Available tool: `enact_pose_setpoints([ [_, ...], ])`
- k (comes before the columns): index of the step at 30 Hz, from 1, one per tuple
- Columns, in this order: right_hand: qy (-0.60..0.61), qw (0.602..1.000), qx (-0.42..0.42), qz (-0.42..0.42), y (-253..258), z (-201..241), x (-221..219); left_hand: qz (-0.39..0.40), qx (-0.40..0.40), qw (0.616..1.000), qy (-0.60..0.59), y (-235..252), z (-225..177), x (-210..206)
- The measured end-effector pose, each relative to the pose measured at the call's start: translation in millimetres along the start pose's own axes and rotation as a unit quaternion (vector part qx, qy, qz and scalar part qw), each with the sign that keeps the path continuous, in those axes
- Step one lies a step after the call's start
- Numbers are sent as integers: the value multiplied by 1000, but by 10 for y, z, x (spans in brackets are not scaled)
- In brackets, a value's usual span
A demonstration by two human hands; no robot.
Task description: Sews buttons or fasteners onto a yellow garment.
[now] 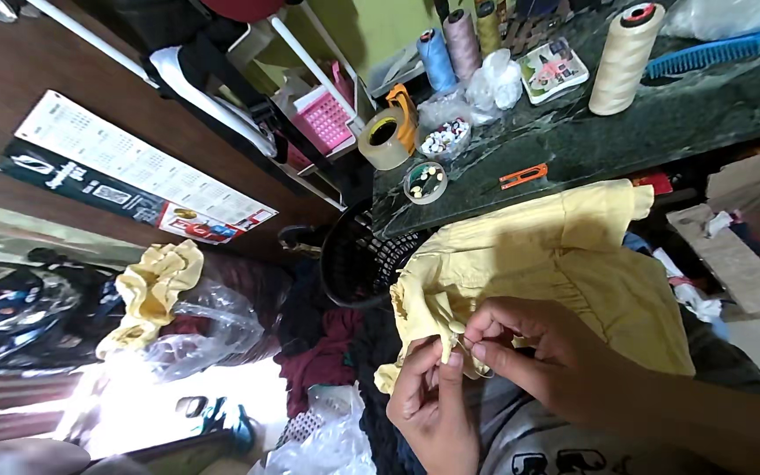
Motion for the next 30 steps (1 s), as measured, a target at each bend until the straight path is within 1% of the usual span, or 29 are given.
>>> enact_pose_setpoints([
  [5, 33, 998, -49, 13, 8, 15, 23, 12, -8, 1000, 14, -23, 5, -3],
  [9, 85, 996, -29, 27, 38, -53, -60, 4, 0, 1000, 9, -36, 10, 1],
  [11, 97, 994, -33, 27, 46, -72, -88, -3, 6, 1000, 4, -41, 3, -1],
  [14, 85, 995, -43, 31, 55, -61, -90, 1, 4, 1000, 19, -38, -17, -2],
  [18, 48, 994, -75, 56, 49, -15, -39, 10, -11, 999, 36, -31, -25, 16],
  [22, 69, 992, -92, 52, 41, -7, -8, 14, -8, 999, 31, -45, -21, 7],
  [25, 89, 992, -83, 45, 58, -25, -12, 20, -6, 999, 29, -58, -20, -9],
  [30, 126, 991, -41, 34, 62, -18, 7, 30, -11, 999, 33, -50, -27, -18],
])
Point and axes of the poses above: each hand's wrist, its own y-axis towards the middle knuckle, its own x-axis out of the back of the hand, z = x × y, the point moved 5 cm from there along y, towards the middle knuckle, and after that the axes turned 15 degrees about -x, right-handed, at the moved point
